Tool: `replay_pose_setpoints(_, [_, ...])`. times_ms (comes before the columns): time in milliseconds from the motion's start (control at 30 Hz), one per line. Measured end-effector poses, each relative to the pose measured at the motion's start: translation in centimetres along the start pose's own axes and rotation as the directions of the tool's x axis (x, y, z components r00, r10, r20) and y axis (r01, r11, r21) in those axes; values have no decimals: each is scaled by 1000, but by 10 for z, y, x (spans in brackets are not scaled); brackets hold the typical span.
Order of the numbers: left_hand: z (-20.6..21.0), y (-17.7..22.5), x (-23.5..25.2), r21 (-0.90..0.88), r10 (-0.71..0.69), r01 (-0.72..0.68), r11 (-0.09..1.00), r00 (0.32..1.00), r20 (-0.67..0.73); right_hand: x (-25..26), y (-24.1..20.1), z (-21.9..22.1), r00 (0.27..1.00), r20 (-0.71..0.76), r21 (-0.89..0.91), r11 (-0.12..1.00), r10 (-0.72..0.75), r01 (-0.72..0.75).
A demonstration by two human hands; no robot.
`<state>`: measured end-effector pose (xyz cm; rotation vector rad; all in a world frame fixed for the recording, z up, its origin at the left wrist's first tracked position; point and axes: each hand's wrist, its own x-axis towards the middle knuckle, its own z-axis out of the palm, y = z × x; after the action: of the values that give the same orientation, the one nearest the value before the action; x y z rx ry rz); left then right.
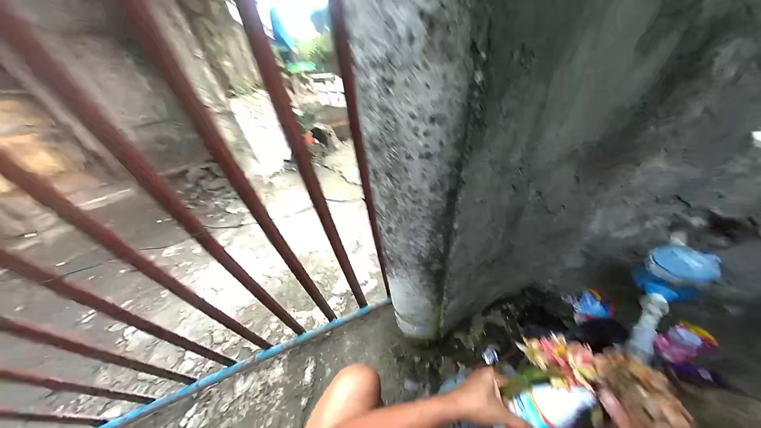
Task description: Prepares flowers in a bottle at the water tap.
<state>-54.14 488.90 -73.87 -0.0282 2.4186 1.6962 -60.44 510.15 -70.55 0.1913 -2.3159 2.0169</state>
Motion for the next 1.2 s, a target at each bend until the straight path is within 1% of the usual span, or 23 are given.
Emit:
replay_pose_setpoints(33, [-3,-1,0,-20,-5,5,1000,1000,13,5,16,0,991,15,-12,991,-134,134])
replay_pose_setpoints(67, [-4,-9,4,-58,13,-12,998,1000,16,11,24,1,981,10,-24,980,-195,195])
replay_pose_setpoints(100, [-2,-15,6,-103,17,-15,995,1000,21,15,26,3,983,0,-25,982,-185,185])
replay_pose_setpoints(200, [-7,-22,13,-187,-34,39,982,999,29,28,18,12,998,-42,59,997,-41,44])
replay_pose_setpoints(233, [-9,-23,14,-197,-52,57,979,998,32,31,17,13,998,-62,89,996,-17,22])
replay_pose_setpoints(333, [-13,-26,18,-195,-79,84,977,996,34,44,14,15,995,-95,137,991,8,5])
replay_pose_setpoints(433, [-17,-18,22,-179,-113,115,977,993,22,61,7,22,993,-114,184,983,41,-19])
replay_pose_setpoints(500, [-20,-17,24,-192,-131,131,973,991,13,67,4,28,992,-122,172,985,39,-18])
replay_pose_setpoints(567, [-23,-19,27,-197,-121,120,973,993,7,69,-1,29,995,-86,98,994,49,-40])
replay_pose_setpoints(700, [-28,-24,31,-193,-83,83,978,997,9,68,-14,32,993,67,-44,995,95,-93])
replay_pose_setpoints(767, [-29,-26,31,-227,-73,75,971,997,18,71,-12,40,987,92,-38,991,131,-128])
replay_pose_setpoints(833, [-30,-28,29,-287,-70,68,956,998,6,77,-12,47,977,110,13,983,181,-183])
replay_pose_setpoints(900, [-33,-28,26,-399,-91,83,913,996,-1,84,-10,55,980,74,111,975,183,-190])
replay_pose_setpoints(1000, [-43,-27,23,-510,-169,146,848,986,1,97,-9,67,984,-64,275,950,169,-145])
replay_pose_setpoints(1067, [-48,-34,22,-524,-210,172,834,978,-14,112,-10,69,975,-171,354,932,143,-75])
replay_pose_setpoints(1133, [-50,-43,20,-498,-229,170,850,972,-58,133,-7,70,957,-250,405,914,144,-32])
replay_pose_setpoints(1167, [-50,-47,19,-480,-232,167,861,969,-80,143,-3,72,953,-255,405,913,163,-48])
replay_pose_setpoints(1200, [-51,-50,17,-472,-231,160,867,968,-95,152,5,77,954,-230,388,917,192,-91])
